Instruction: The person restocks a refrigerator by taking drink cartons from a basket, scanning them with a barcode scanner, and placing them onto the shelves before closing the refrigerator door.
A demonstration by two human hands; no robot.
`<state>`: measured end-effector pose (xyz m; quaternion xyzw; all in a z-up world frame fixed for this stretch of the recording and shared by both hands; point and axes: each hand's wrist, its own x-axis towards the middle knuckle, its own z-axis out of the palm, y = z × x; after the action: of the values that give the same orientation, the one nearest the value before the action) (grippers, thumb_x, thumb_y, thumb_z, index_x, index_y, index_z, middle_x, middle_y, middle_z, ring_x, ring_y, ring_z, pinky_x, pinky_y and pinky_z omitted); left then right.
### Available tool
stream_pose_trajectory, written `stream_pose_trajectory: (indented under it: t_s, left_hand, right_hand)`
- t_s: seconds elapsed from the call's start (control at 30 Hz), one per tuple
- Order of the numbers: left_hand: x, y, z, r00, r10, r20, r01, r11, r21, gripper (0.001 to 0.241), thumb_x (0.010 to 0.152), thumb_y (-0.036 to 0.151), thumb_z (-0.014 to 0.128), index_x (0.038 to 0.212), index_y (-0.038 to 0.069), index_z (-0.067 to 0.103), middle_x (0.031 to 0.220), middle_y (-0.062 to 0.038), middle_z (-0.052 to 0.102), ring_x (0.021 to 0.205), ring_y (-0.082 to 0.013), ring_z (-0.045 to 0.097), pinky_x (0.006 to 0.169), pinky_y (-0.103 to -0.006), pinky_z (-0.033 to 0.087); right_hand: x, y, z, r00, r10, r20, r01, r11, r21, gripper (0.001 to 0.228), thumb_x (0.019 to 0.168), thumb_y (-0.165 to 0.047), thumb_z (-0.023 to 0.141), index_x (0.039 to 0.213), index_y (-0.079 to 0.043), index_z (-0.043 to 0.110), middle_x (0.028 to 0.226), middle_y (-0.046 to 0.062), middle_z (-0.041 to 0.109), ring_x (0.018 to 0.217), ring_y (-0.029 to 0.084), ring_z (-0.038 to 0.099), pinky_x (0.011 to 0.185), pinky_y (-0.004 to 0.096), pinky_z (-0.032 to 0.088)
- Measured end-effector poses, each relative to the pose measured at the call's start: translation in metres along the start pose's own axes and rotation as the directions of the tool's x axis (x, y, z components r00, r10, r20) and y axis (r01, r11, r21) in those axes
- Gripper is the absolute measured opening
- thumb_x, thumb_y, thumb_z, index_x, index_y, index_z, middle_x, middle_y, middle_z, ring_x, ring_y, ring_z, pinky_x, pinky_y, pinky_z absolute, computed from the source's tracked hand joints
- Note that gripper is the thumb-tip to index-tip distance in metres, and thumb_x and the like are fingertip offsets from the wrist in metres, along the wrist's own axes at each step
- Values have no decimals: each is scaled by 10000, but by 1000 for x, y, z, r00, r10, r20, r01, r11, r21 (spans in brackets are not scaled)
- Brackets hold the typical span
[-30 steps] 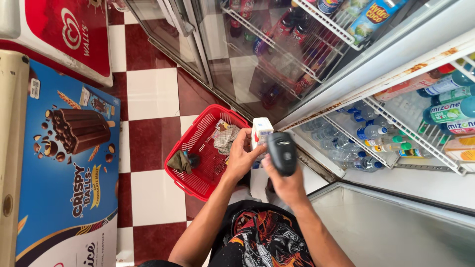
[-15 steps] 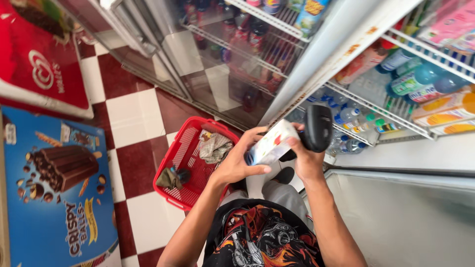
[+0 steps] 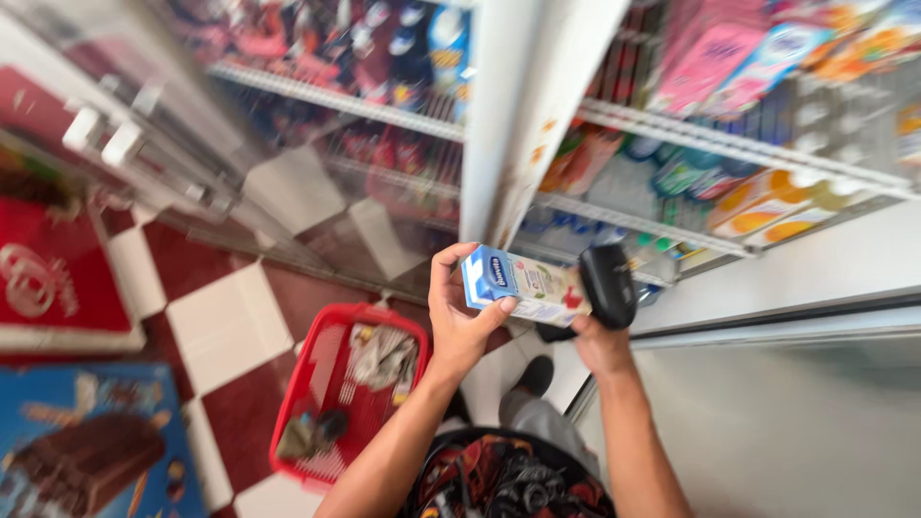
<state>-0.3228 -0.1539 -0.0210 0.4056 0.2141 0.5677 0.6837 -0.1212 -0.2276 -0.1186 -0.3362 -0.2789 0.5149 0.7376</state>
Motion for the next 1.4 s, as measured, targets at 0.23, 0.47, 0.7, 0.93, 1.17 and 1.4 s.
stream_pose_trajectory:
  t_s: [0.23,0.47,0.7,0.93,1.17,1.4]
  left_hand:
    - [53,2,82,902,21,430,-181,924,336,802,802,55,867,1452,49,397,1323,-110,584,1242,-205,591,1086,-339,472]
    - [92,-48,125,942,-70,328,-23,962,272,673,884,137,806,1439,28,441,1188,-45,608,1047,-101,610,906,-282,551]
    - [105,-69,159,926,-159,342,71,964,256,542,1021,173,632,1516,43,453,1227,-45,656,1029,-73,610,844,-252,544]
    - [128,-71,155,820,-361,444,251,924,289,557,952,135,685,1456,23,476,1197,-116,680,1036,-136,662,837,-324,597]
    - [145,-90,188,830,-199,520,-72,888,454,547,879,113,812,1358,7,572,1209,-114,727,1123,-179,708,990,-364,593]
    - [160,-128,259,815,3,580,-347,804,483,551,810,111,867,1305,56,632,1128,-113,678,1020,-235,707,863,-352,624]
  right_hand:
    - [13,-34,-13,977,-19,-214,37,996,80,916,678,-281,900,1476,-93,491,1305,32,638,1203,220,606,1053,408,469]
    - [35,-60,-21,948,-187,-257,152,977,-151,559,845,-112,800,1352,-25,582,1253,53,659,1129,171,617,973,356,500]
    - [53,-94,-11,857,-373,-355,253,905,-342,469,844,14,782,1281,-10,615,1159,62,679,1039,140,666,923,303,553]
    - [67,-121,-26,826,-398,-399,230,885,-405,382,840,9,772,1203,-13,653,1083,34,710,942,100,679,842,257,561]
    - [77,-143,-52,776,-508,-373,178,745,-643,255,889,-27,815,1114,18,703,970,53,712,852,103,648,740,265,526]
    - [91,-199,-67,601,-658,-454,265,700,-664,358,885,2,755,1229,3,656,1166,61,722,1052,121,686,899,272,559]
